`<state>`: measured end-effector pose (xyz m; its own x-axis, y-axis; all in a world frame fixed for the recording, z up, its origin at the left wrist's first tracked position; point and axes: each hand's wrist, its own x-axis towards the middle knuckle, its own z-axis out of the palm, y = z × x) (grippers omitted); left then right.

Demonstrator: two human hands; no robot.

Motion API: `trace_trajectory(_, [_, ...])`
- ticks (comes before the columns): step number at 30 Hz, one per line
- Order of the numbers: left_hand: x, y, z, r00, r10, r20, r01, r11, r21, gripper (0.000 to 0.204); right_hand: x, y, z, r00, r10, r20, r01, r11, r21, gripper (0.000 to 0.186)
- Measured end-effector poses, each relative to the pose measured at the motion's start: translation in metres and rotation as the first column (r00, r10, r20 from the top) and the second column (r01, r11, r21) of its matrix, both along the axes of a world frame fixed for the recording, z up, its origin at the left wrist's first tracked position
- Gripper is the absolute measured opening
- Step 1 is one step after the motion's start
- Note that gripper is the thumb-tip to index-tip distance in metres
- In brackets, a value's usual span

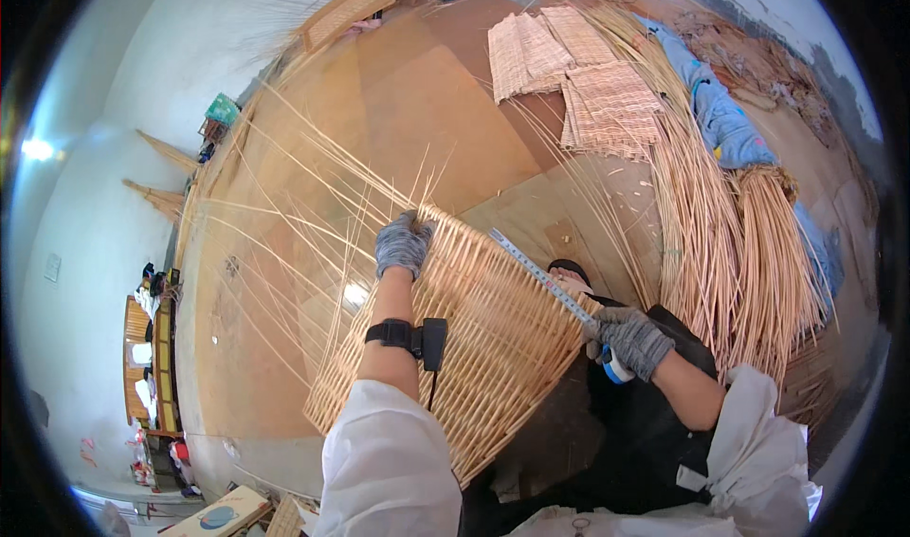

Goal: Weaving a rectangular basket using long strips of material, measuring dimensions with a tape measure, and securing the weave using a wooden mallet.

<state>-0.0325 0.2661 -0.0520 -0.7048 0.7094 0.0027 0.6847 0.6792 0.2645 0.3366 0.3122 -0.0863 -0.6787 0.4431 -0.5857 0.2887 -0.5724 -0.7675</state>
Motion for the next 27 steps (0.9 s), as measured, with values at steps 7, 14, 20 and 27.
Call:
trace_trajectory(7, [-0.003, -0.006, -0.018, 0.957, -0.104, -0.271, 0.100, 0.995, -0.028, 0.040, -0.093, 0.049, -0.007, 0.981, 0.191, -0.023, -0.181, 0.960, 0.213, 0.014])
trace_trajectory(14, [0.008, -0.008, -0.023, 0.997, 0.050, -0.063, -0.035, 0.973, 0.228, 0.052, -0.165, 0.051, -0.029, 0.903, 0.366, 0.224, -0.427, 0.811, 0.399, 0.027])
trace_trajectory(20, [0.010, -0.005, -0.031, 0.990, 0.045, -0.130, -0.020, 0.982, 0.188, 0.041, -0.181, 0.057, -0.030, 0.804, 0.450, 0.390, -0.587, 0.706, 0.396, 0.031])
trace_trajectory(27, [-0.008, -0.004, -0.031, 0.972, -0.085, -0.220, 0.104, 0.992, 0.077, 0.039, -0.084, 0.053, 0.013, 0.814, 0.413, 0.407, -0.518, 0.835, 0.188, 0.020])
